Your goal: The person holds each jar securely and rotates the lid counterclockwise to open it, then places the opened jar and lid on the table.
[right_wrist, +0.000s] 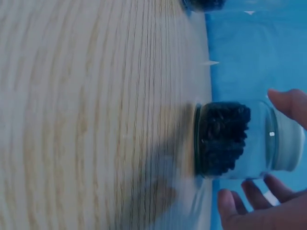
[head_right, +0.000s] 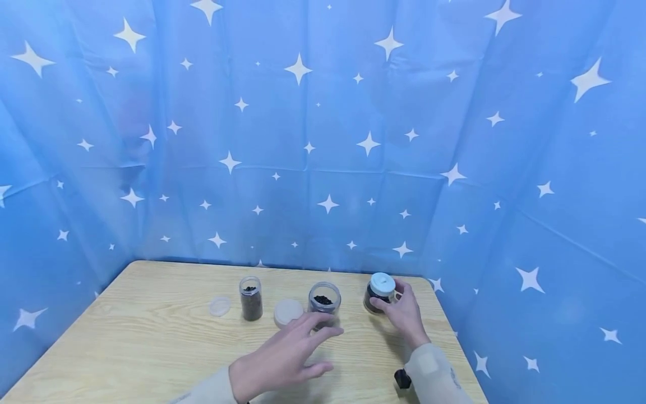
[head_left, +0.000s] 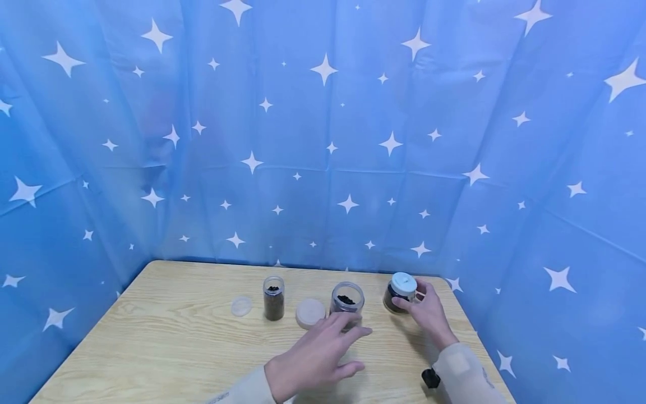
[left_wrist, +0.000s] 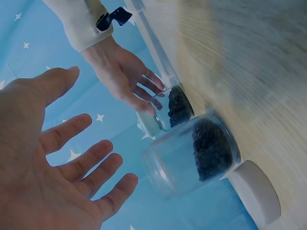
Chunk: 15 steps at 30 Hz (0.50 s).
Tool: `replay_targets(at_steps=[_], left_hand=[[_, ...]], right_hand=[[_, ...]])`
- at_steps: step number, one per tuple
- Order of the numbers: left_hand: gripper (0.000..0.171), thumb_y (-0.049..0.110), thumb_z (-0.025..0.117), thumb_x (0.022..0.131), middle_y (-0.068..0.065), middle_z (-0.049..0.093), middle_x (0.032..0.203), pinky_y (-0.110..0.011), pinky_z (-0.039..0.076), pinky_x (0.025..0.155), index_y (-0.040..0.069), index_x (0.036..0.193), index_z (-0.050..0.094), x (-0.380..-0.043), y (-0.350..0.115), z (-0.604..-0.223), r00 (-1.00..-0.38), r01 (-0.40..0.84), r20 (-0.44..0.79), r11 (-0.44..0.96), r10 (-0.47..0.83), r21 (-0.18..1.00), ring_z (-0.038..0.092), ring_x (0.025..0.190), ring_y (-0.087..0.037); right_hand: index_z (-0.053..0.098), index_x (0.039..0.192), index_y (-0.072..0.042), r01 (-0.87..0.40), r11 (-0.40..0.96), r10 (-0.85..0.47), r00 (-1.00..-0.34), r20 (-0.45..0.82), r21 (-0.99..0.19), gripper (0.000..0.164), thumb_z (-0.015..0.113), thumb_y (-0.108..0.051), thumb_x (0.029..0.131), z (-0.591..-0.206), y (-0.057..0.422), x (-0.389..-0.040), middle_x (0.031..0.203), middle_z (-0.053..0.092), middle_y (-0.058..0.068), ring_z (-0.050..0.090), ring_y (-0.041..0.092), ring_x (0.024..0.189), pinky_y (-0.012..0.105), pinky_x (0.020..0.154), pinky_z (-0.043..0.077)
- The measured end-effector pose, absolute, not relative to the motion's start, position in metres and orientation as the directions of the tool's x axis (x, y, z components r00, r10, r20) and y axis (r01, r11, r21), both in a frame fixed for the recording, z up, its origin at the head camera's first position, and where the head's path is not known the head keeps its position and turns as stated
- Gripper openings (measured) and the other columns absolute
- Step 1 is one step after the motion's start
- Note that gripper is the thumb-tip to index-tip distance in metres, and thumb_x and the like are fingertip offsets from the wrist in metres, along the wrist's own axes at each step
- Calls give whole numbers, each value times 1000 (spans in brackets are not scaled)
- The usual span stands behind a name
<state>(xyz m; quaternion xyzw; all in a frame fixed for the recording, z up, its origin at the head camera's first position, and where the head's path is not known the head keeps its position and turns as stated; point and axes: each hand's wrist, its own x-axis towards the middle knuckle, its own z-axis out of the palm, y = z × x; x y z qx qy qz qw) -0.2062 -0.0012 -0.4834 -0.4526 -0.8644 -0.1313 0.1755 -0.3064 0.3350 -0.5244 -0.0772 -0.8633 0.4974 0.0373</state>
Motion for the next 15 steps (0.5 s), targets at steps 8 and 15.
replay_targets(at_steps=[8,15], left_hand=[[60,52,79,111,-7,65,167,-44,61,121,24,163,67,-205,4,-487,-544,821,411,565,732,82,63,153,-23],[60,53,78,112,-7,64,168,-43,61,120,25,163,66,-203,4,-487,-540,821,414,567,732,70,63,152,-23]], right_hand=[[20,178,11,97,513,170,-985,-10,-853,112,92,-29,102,-526,332,-314,178,38,41,39,60,168,72,141,32],[24,177,11,109,564,182,-983,-5,-819,111,93,-30,101,-531,328,-317,175,41,41,42,61,165,74,139,34]])
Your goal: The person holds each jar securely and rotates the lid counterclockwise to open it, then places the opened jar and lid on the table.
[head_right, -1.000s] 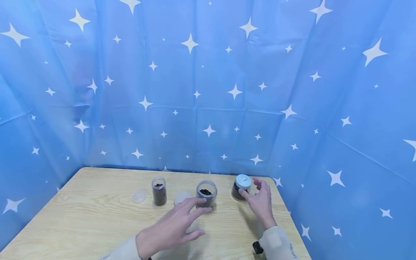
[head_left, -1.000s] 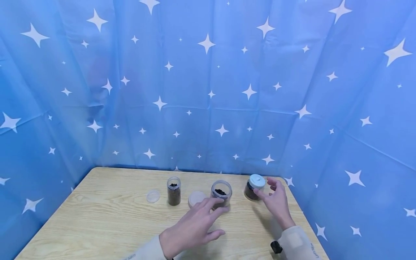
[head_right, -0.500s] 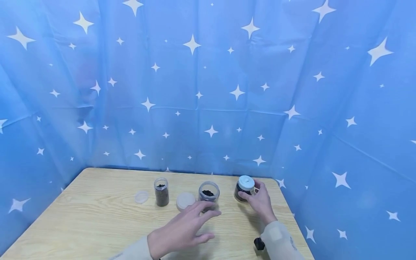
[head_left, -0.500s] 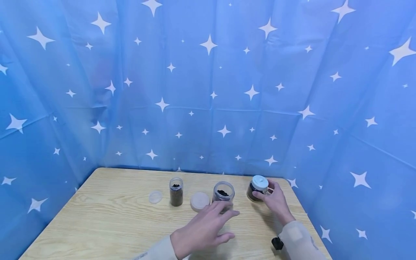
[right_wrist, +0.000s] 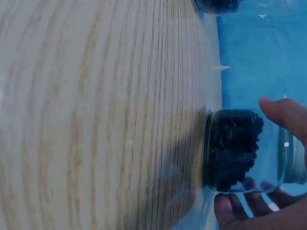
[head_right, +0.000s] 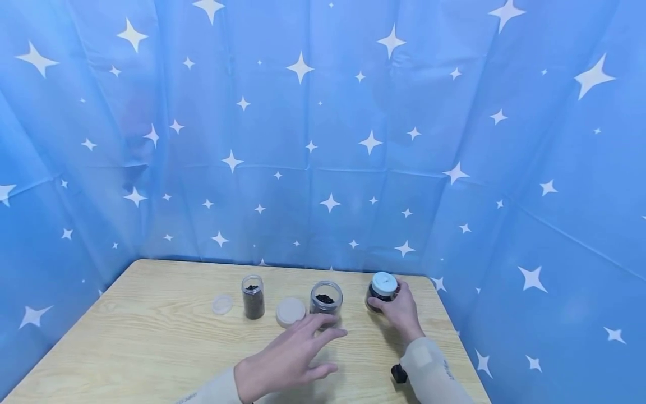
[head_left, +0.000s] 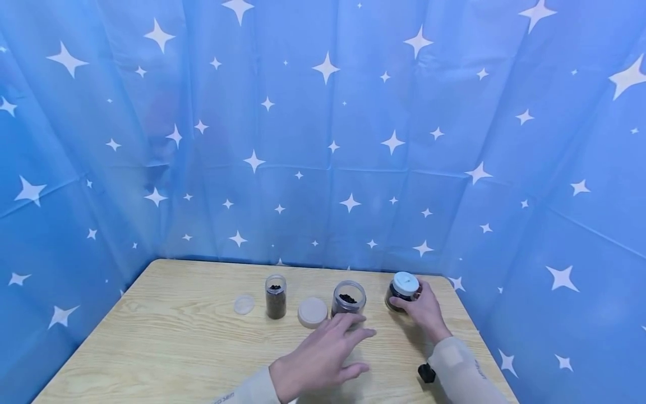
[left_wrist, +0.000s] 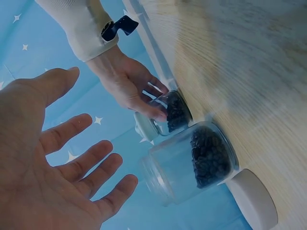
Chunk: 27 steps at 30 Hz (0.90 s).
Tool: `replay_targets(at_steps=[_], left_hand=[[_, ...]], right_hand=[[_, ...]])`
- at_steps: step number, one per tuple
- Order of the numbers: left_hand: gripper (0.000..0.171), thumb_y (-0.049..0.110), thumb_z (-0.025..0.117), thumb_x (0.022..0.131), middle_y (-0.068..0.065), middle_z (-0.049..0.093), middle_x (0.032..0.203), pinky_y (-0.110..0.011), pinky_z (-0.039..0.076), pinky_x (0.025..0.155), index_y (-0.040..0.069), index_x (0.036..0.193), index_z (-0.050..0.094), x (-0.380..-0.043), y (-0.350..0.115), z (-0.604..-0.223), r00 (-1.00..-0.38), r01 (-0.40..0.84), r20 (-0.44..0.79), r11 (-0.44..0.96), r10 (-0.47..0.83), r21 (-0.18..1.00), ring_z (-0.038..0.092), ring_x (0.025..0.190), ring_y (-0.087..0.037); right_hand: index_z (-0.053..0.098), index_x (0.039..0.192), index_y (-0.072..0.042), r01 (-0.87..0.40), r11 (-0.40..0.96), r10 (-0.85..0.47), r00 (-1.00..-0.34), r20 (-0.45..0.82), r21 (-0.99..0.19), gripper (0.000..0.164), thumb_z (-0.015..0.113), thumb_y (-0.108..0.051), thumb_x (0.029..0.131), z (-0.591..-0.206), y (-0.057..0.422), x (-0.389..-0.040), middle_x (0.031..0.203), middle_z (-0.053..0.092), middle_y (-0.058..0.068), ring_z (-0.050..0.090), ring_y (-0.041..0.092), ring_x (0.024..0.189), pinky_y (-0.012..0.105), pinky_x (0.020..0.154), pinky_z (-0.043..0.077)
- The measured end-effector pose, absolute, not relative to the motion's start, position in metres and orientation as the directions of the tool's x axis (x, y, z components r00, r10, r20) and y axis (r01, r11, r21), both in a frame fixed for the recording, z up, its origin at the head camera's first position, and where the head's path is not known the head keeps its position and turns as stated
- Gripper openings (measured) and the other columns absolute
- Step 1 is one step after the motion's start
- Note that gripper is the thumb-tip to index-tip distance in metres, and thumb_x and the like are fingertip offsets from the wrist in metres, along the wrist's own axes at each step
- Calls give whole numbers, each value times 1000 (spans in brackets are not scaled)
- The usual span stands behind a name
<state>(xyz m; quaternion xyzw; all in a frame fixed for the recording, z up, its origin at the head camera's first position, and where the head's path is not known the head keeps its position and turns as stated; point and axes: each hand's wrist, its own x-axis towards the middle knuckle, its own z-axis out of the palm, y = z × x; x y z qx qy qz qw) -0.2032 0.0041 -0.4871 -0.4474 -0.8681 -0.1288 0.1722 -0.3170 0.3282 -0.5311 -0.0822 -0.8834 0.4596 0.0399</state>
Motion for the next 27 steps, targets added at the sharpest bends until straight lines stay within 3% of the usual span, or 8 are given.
replay_targets(at_steps=[10,17,27], left_hand=[[60,52,78,112,-7,63,167,-42,61,122,24,163,66,-206,8,-487,-526,832,428,548,735,81,63,154,-23],[60,53,76,113,-6,60,171,-44,63,120,26,165,63,-208,10,-485,-544,832,392,537,742,139,62,156,-21],[62,53,76,113,-7,61,171,-46,61,124,27,167,62,-209,10,-482,-544,830,401,541,737,131,62,157,-22]], right_hand=[[48,164,9,91,632,209,-976,56,-770,97,98,-39,95,-536,328,-311,162,60,38,60,58,151,73,128,48],[51,163,8,76,650,210,-974,82,-756,100,101,-40,91,-537,323,-302,160,62,37,62,58,150,74,126,50],[53,164,2,58,646,191,-978,87,-761,101,103,-43,89,-526,315,-288,162,63,34,64,54,149,72,124,53]])
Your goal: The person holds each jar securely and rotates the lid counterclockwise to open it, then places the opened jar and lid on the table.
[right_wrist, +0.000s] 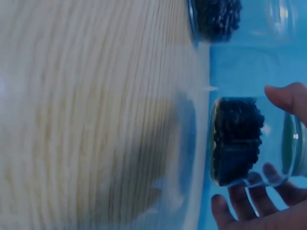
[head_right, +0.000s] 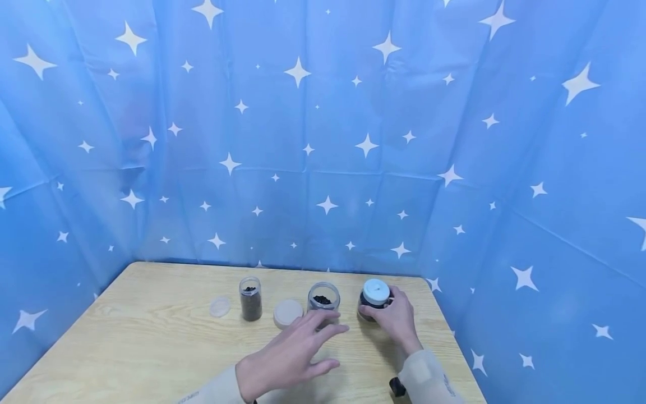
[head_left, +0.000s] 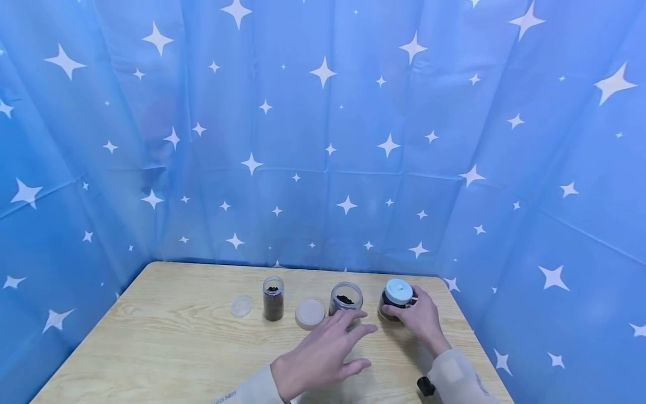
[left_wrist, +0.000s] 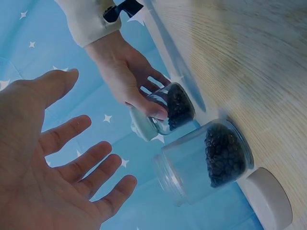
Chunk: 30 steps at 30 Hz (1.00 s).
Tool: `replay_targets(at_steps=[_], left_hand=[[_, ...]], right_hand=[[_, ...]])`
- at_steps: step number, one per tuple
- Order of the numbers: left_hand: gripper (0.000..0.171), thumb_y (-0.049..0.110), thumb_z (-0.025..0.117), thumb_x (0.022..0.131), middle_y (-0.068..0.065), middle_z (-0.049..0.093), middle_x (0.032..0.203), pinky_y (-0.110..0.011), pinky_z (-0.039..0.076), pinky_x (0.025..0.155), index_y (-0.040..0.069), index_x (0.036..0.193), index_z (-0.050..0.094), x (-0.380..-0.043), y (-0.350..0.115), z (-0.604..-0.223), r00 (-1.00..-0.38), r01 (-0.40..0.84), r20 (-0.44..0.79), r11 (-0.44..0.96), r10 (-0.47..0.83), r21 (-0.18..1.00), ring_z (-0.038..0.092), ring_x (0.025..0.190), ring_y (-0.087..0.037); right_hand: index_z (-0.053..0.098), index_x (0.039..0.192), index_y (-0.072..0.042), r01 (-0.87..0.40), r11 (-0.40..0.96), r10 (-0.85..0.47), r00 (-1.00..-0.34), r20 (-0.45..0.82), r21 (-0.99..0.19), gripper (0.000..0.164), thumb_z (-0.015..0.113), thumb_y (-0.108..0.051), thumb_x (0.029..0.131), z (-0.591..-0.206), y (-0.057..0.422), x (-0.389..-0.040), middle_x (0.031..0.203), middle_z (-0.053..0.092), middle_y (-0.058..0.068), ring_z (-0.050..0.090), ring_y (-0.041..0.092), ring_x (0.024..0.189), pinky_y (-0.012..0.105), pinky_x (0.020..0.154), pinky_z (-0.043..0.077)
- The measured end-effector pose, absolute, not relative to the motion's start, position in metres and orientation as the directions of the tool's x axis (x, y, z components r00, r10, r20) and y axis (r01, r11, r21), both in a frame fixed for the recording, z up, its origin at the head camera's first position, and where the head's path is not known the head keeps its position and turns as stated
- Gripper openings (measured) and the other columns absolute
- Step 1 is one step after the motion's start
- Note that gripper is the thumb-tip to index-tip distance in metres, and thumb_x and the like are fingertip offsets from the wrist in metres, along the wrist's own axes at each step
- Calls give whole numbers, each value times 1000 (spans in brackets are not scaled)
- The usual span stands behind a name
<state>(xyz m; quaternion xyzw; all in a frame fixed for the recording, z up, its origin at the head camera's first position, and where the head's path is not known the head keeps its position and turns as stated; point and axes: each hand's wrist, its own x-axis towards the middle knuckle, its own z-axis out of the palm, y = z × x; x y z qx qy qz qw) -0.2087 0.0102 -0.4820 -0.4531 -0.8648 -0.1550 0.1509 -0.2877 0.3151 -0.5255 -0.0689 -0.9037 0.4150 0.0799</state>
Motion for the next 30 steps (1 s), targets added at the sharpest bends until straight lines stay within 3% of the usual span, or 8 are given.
replay_targets(at_steps=[11,17,30], left_hand=[[64,49,82,109,-10,61,171,-47,61,123,23,165,64,-208,2,-474,-543,817,465,568,699,100,62,156,-26],[62,48,81,111,-5,61,170,-48,60,124,25,165,63,-210,-8,-472,-590,791,453,592,669,156,62,156,-23],[70,48,85,108,-8,61,171,-55,62,121,25,168,58,-213,-39,-470,-637,751,470,630,612,197,64,155,-28]], right_hand=[[52,166,0,13,633,143,-985,99,-774,105,105,-42,86,-510,295,-263,164,62,30,63,53,151,73,122,55],[56,164,-2,-17,650,127,-983,130,-760,104,107,-44,83,-500,282,-248,163,63,25,63,50,151,74,121,55],[66,154,-7,-162,590,33,-974,224,-791,92,111,-35,78,-488,250,-212,145,72,13,73,39,136,56,110,67]])
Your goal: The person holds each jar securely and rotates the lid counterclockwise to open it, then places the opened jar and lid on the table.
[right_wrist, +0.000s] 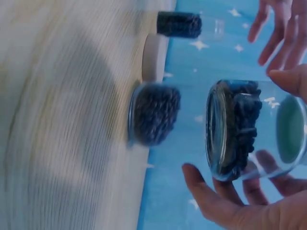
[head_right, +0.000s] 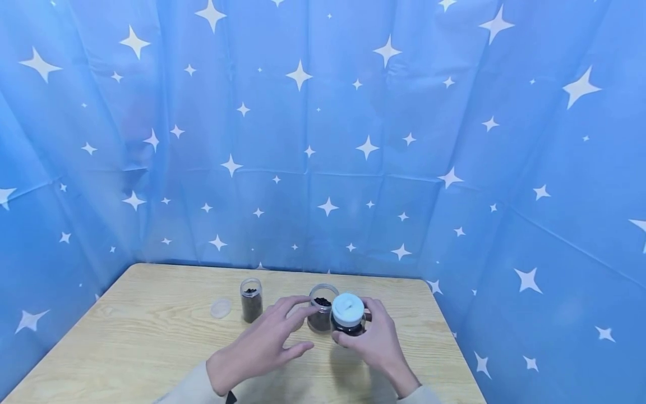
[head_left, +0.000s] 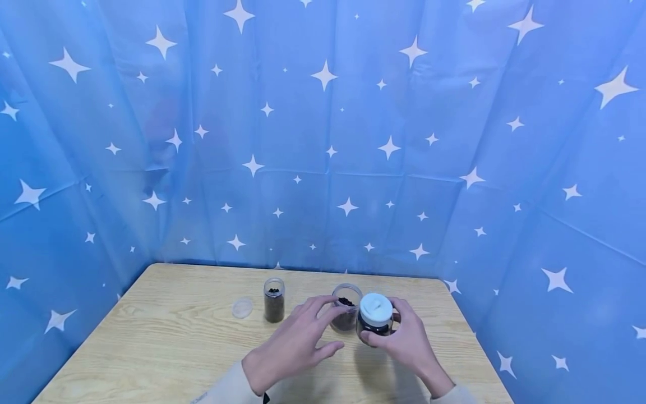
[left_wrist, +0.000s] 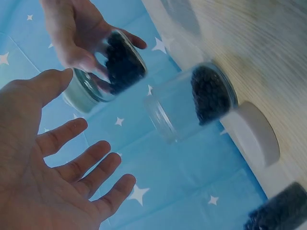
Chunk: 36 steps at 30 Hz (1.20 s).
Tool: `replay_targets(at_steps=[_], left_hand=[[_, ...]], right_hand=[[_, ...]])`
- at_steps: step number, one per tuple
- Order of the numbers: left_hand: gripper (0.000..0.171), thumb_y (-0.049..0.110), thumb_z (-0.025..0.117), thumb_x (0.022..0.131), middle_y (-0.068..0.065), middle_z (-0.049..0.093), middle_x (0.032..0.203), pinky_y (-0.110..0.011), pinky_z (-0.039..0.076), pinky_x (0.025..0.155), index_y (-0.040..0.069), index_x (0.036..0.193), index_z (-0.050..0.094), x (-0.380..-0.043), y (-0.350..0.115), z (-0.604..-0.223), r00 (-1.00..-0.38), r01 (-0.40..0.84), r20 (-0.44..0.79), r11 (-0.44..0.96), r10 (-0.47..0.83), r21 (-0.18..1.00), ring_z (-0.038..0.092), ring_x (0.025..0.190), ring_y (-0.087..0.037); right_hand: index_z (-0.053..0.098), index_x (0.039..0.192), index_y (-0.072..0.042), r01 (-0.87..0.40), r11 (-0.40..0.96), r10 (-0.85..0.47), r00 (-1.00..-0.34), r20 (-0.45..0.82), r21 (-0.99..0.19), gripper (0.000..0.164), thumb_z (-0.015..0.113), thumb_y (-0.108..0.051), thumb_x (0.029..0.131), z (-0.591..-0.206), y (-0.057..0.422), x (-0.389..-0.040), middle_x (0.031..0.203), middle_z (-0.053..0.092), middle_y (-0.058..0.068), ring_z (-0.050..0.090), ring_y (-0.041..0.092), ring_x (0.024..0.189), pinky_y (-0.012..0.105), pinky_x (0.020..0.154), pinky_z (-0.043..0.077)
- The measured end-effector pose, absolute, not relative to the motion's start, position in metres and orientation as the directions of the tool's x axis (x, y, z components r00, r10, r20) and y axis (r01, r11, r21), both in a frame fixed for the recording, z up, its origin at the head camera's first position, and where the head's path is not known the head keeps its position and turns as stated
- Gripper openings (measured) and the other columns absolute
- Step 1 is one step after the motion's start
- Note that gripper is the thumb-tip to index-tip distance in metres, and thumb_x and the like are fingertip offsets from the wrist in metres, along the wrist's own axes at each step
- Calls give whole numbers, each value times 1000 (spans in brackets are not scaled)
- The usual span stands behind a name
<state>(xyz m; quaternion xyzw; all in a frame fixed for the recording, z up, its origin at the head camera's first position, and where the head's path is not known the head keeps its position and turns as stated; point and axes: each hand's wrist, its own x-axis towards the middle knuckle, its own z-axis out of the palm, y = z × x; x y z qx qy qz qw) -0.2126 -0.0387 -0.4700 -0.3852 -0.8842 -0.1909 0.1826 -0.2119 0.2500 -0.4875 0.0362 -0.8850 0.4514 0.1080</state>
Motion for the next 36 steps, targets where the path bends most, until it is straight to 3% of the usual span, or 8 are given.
replay_targets(at_steps=[5,9,13,20,25,36], left_hand=[[68,49,84,108,-9,62,169,-55,62,120,24,167,60,-215,-51,-471,-635,757,479,611,606,230,65,154,-29],[68,49,83,109,-8,61,170,-52,62,122,23,168,60,-218,-59,-471,-628,771,473,580,618,265,65,154,-28],[69,46,84,109,-4,59,172,-50,62,122,25,170,58,-217,-63,-468,-603,795,479,528,638,298,65,154,-25],[71,48,82,110,-5,60,169,-44,62,122,26,172,55,-216,-61,-460,-508,861,529,423,680,284,64,155,-22],[69,47,80,112,-6,61,169,-43,60,124,25,173,55,-215,-60,-454,-490,871,507,380,709,311,62,158,-22],[59,31,85,110,-10,67,159,-39,63,118,15,163,65,-220,-59,-452,-420,907,560,347,714,238,67,149,-24]], right_hand=[[71,150,-12,-187,572,-3,-974,225,-799,89,112,-34,75,-492,237,-205,139,73,8,73,29,128,39,102,66],[73,145,-18,-202,538,-35,-975,218,-818,83,112,-33,73,-496,229,-203,134,73,4,71,24,125,31,98,65],[74,143,-23,-212,490,-78,-977,200,-846,80,112,-30,73,-497,220,-202,132,73,1,71,23,124,31,96,65],[72,147,-26,-287,424,-191,-955,225,-859,78,109,-27,78,-497,206,-202,136,72,4,72,24,126,29,93,66],[70,151,-26,-326,379,-257,-936,240,-866,79,107,-24,81,-499,198,-202,139,77,4,75,21,128,29,97,66],[62,163,-28,-352,254,-375,-894,244,-901,78,97,-19,94,-504,192,-202,142,77,6,74,12,124,31,103,64]])
